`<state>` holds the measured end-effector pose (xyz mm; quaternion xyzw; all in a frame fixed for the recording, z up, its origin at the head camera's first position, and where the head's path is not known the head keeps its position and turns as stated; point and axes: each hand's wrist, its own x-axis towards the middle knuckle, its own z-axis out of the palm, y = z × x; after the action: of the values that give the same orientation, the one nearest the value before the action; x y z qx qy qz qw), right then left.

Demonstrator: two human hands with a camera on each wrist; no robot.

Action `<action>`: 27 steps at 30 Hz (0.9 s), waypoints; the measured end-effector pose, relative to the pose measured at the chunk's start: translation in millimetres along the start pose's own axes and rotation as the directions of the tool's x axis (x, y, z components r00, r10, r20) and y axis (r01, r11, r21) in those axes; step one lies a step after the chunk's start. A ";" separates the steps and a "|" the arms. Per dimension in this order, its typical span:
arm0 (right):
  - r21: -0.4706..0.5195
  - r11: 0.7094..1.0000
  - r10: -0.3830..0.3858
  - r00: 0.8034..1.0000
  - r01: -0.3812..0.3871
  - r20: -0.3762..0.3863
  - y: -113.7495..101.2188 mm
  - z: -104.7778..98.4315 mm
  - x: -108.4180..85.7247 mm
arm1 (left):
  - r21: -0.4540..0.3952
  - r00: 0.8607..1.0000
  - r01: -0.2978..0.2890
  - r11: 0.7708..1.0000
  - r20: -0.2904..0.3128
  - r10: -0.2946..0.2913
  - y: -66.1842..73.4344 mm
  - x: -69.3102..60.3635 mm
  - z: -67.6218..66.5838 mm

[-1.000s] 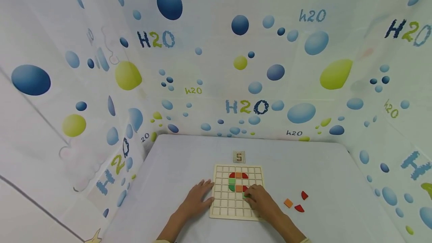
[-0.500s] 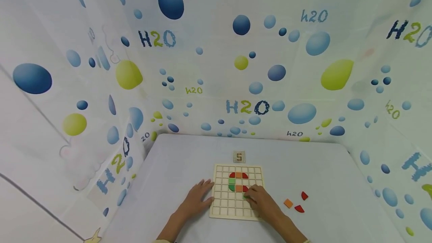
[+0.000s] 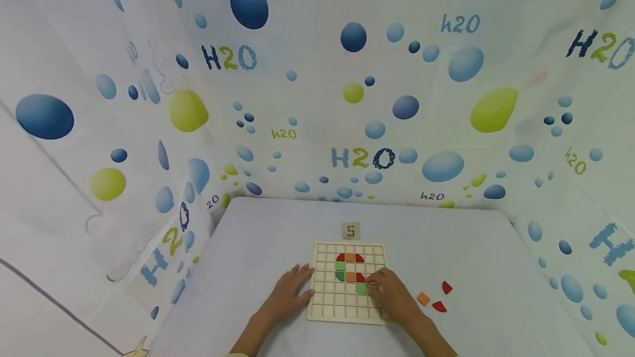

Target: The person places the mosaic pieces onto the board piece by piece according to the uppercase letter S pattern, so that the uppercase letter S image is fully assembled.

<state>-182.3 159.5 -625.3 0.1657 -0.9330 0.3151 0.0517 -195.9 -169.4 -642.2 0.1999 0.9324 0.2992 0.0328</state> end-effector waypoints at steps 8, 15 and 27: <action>-0.033 0.981 0.191 0.981 -0.192 -0.046 53.1 -66.2 -18.9 | 0.004 1.000 0.001 1.000 0.000 -0.001 0.0 -0.2 0.5; -0.083 0.958 0.278 0.960 -0.276 0.015 95.6 -106.2 -37.0 | 0.014 1.000 -0.002 1.000 -0.011 0.002 -1.1 0.7 1.6; -0.076 0.927 0.370 0.928 -0.368 0.026 110.8 -101.7 -42.0 | 0.029 0.999 -0.036 0.999 -0.040 0.037 -5.2 0.9 4.5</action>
<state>-181.5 315.4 -616.0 -0.0083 -0.9589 0.2830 -0.0214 -197.7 -170.4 -648.9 0.2113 0.9332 0.2905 0.0058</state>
